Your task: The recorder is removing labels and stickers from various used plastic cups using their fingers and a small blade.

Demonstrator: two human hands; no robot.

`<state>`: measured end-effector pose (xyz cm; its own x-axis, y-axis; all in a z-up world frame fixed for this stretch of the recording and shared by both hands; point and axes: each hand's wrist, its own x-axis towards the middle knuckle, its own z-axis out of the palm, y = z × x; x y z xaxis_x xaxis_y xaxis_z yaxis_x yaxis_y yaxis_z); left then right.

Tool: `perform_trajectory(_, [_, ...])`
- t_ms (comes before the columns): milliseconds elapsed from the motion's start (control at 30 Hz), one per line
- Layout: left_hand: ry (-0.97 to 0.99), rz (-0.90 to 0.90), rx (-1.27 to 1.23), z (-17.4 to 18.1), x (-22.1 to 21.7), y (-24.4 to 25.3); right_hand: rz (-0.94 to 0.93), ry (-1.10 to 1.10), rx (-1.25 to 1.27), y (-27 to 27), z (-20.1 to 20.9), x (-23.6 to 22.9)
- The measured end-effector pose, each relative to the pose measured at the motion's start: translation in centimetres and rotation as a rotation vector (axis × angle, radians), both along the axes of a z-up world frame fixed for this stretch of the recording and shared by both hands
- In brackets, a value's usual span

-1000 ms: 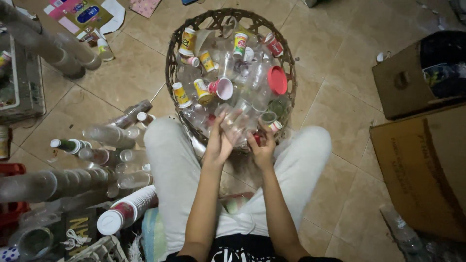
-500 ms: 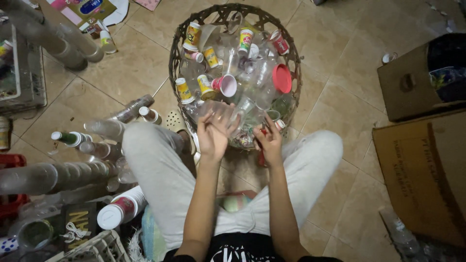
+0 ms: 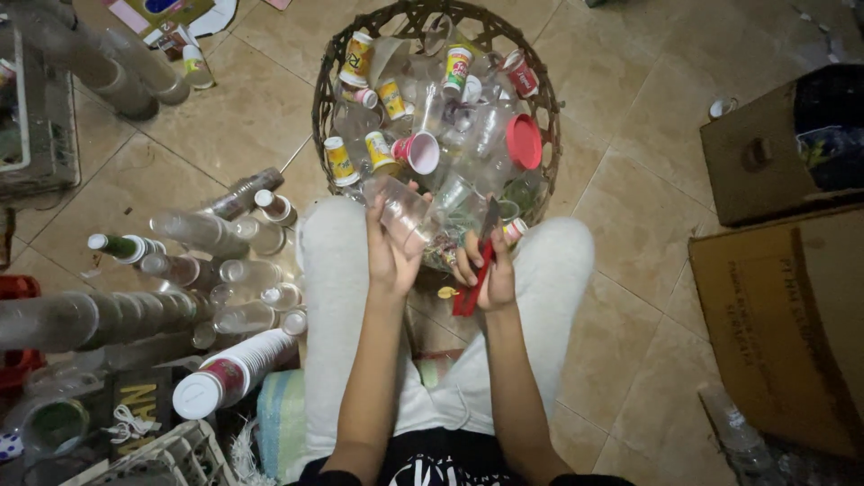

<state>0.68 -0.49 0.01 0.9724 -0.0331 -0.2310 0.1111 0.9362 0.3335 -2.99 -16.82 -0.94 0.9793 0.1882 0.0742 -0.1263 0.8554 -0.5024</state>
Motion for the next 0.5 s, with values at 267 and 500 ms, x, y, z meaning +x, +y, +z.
perform_trajectory(267, [0.053, -0.079, -0.071, -0.8, 0.4, -0.9, 0.054, -0.139, 0.014, -0.2, -1.5, 0.0])
perform_trajectory(500, [0.035, -0.027, -0.093, -0.4, -0.1, -1.3, -0.077, -0.224, -0.518, -2.2, -4.2, -0.6])
